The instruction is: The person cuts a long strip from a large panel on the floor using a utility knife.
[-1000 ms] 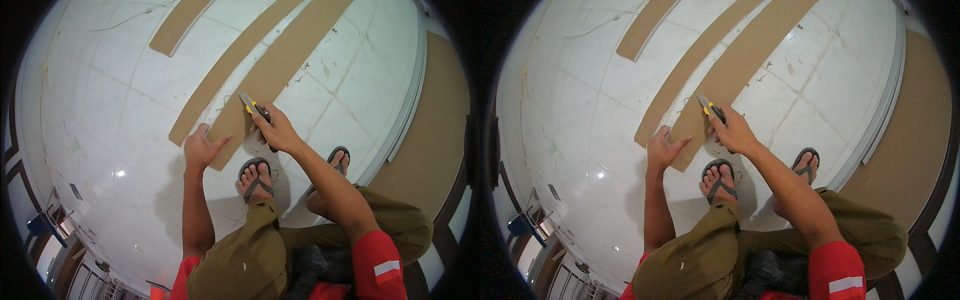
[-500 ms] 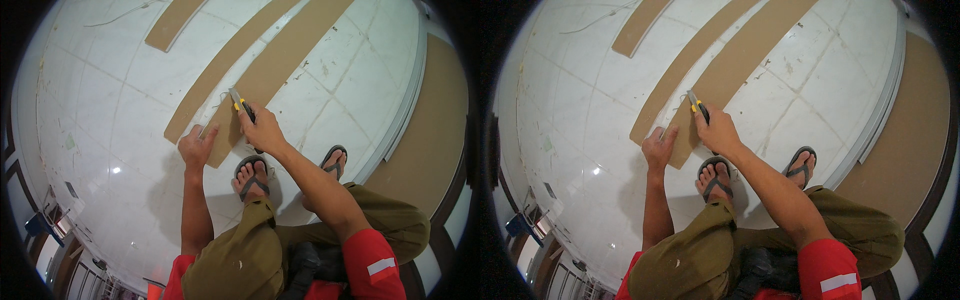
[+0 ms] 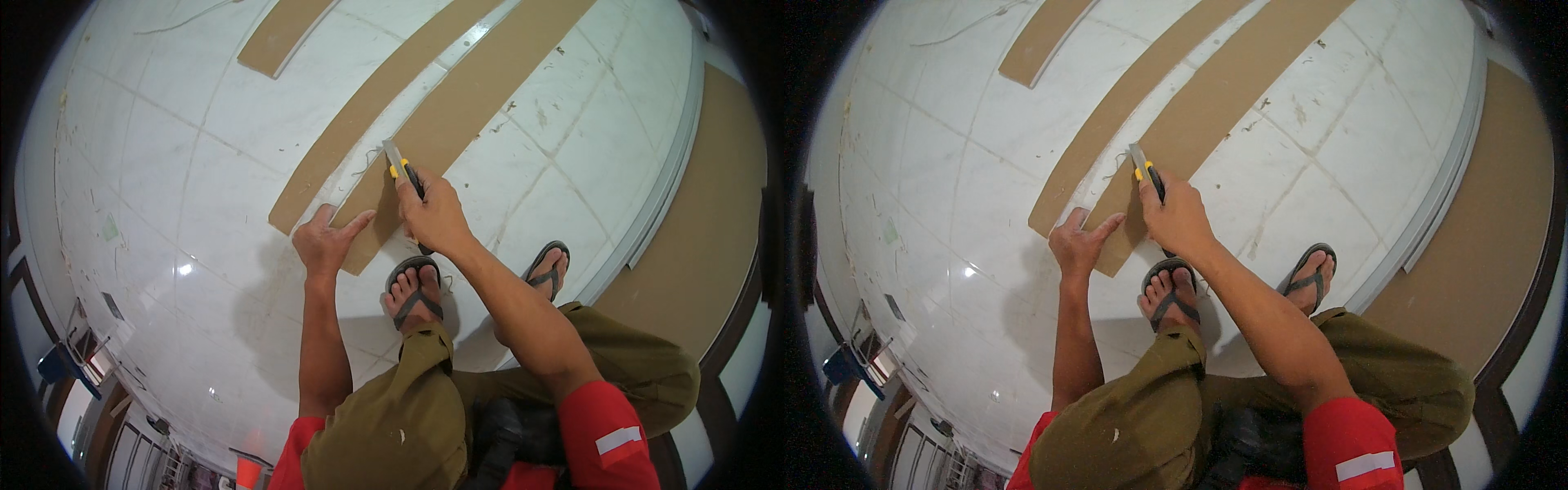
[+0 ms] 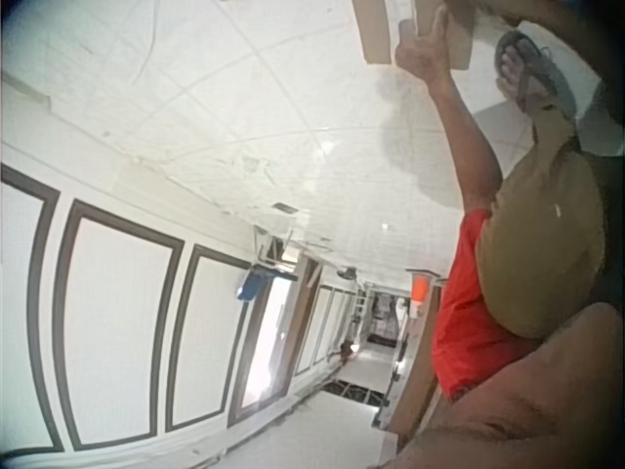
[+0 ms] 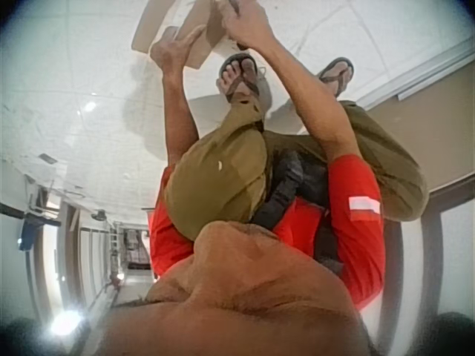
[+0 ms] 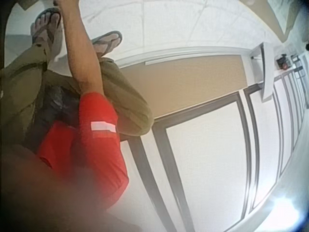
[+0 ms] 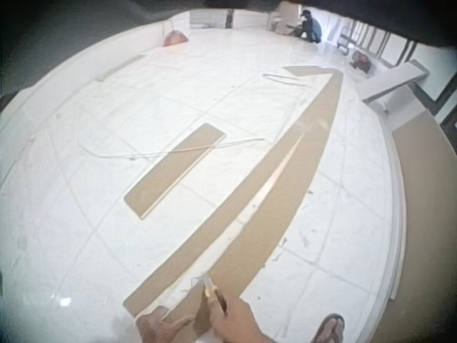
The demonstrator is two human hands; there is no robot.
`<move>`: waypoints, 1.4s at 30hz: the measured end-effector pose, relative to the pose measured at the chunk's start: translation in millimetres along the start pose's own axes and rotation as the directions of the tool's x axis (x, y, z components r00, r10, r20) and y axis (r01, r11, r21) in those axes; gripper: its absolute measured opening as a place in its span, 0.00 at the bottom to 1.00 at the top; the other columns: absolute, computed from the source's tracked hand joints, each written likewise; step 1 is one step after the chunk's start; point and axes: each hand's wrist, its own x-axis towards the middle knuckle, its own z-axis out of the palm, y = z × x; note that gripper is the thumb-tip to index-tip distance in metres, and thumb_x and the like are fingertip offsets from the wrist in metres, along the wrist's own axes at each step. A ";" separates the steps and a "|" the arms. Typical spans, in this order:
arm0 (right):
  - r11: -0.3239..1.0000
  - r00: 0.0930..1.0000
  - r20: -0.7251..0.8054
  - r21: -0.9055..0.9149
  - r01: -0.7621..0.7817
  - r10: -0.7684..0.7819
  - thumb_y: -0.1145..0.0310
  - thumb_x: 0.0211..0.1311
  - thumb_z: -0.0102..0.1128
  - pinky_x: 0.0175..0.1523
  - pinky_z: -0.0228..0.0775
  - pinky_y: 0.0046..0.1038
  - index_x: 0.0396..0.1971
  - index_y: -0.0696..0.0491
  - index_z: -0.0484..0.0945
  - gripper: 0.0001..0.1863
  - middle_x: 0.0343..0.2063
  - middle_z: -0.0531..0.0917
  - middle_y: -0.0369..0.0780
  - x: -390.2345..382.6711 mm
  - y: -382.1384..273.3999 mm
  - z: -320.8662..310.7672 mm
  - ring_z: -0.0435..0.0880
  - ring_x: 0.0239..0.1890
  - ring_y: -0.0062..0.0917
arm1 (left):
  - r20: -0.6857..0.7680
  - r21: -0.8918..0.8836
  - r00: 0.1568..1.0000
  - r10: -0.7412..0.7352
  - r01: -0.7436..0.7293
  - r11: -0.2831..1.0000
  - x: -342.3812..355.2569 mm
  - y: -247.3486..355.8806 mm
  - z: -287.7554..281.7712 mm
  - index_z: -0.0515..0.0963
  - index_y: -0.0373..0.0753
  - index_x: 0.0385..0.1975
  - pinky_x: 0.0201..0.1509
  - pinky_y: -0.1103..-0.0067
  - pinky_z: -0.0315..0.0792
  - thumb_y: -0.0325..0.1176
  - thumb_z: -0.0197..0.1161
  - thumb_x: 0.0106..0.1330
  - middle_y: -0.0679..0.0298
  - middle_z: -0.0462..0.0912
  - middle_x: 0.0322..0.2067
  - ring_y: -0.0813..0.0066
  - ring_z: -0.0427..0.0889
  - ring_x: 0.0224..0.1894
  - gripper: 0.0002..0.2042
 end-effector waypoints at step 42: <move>0.981 0.990 0.135 0.185 -0.060 0.035 0.62 0.86 0.48 0.23 0.74 0.31 0.46 0.62 0.69 0.15 0.22 0.80 0.41 0.2 0.2 11.9 0.81 0.17 0.24 | -0.197 -0.049 0.971 0.137 -0.149 0.988 2.1 -1.8 11.1 0.74 0.39 0.18 0.22 0.67 0.71 0.61 0.87 0.48 0.60 0.78 0.14 0.59 0.74 0.16 0.32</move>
